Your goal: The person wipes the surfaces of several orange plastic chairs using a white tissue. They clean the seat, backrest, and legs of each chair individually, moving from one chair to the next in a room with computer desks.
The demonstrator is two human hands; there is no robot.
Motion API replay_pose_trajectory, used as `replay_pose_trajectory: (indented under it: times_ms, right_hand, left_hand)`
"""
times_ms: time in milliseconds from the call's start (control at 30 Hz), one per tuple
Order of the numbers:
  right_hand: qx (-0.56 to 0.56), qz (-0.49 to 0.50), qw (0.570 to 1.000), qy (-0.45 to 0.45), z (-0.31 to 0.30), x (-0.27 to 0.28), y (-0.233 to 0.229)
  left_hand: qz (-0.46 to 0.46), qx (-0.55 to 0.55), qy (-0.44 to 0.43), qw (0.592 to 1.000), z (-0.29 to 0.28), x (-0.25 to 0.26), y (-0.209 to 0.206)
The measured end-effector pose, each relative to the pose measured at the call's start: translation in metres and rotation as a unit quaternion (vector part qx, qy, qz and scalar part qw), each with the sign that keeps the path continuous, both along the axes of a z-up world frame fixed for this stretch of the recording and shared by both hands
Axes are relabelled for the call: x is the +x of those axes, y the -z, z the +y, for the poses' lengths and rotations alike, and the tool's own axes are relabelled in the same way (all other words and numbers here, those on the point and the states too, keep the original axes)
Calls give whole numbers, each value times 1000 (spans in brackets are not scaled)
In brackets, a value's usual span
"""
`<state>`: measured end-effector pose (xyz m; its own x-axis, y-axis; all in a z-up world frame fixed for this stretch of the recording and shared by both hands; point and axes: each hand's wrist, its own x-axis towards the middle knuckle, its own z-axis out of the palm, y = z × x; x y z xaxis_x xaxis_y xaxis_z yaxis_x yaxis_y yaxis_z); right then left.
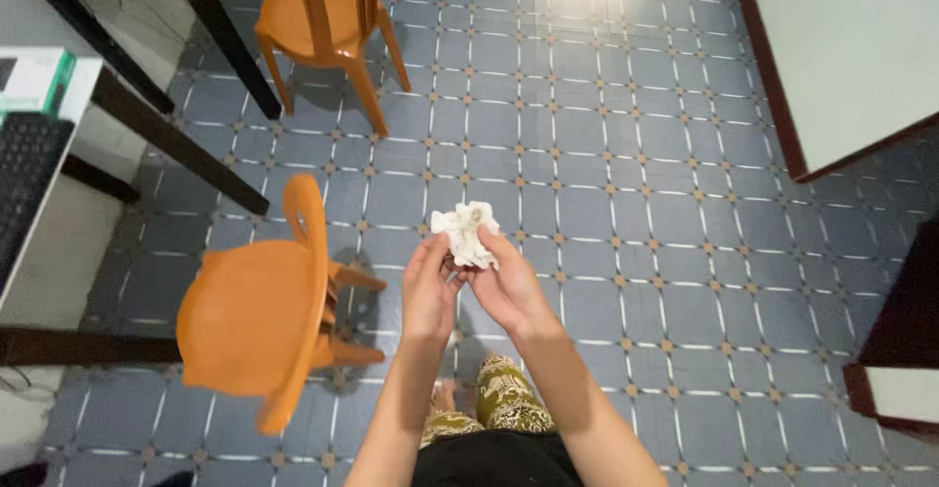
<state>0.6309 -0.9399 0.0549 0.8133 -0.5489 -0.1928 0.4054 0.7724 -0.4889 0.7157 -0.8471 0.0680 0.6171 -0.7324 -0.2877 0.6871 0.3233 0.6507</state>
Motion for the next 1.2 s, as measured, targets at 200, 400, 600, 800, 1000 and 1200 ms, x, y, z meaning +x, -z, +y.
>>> replay_pose_trajectory:
  times_ms: [200, 400, 600, 800, 1000, 1200]
  right_hand:
    - [33, 8, 999, -6, -124, 110, 24]
    - [-52, -9, 999, -1, -272, 214, 12]
    - [-43, 17, 998, -38, -386, 318, -13]
    - [-46, 6, 998, -40, -533, 415, -1]
    - [12, 9, 997, -70, -673, 548, -17]
    - [-19, -20, 997, -73, -788, 668, 22]
  left_hand:
    - [9, 38, -31, 999, -126, 110, 32]
    - [-60, 102, -20, 993, -285, 211, 16]
    - [-30, 133, -78, 988, -395, 303, 2]
    - [-23, 77, -84, 993, -539, 402, 37]
    - [30, 44, -70, 996, -675, 543, 37]
    - [-88, 96, -140, 982, -775, 651, 29]
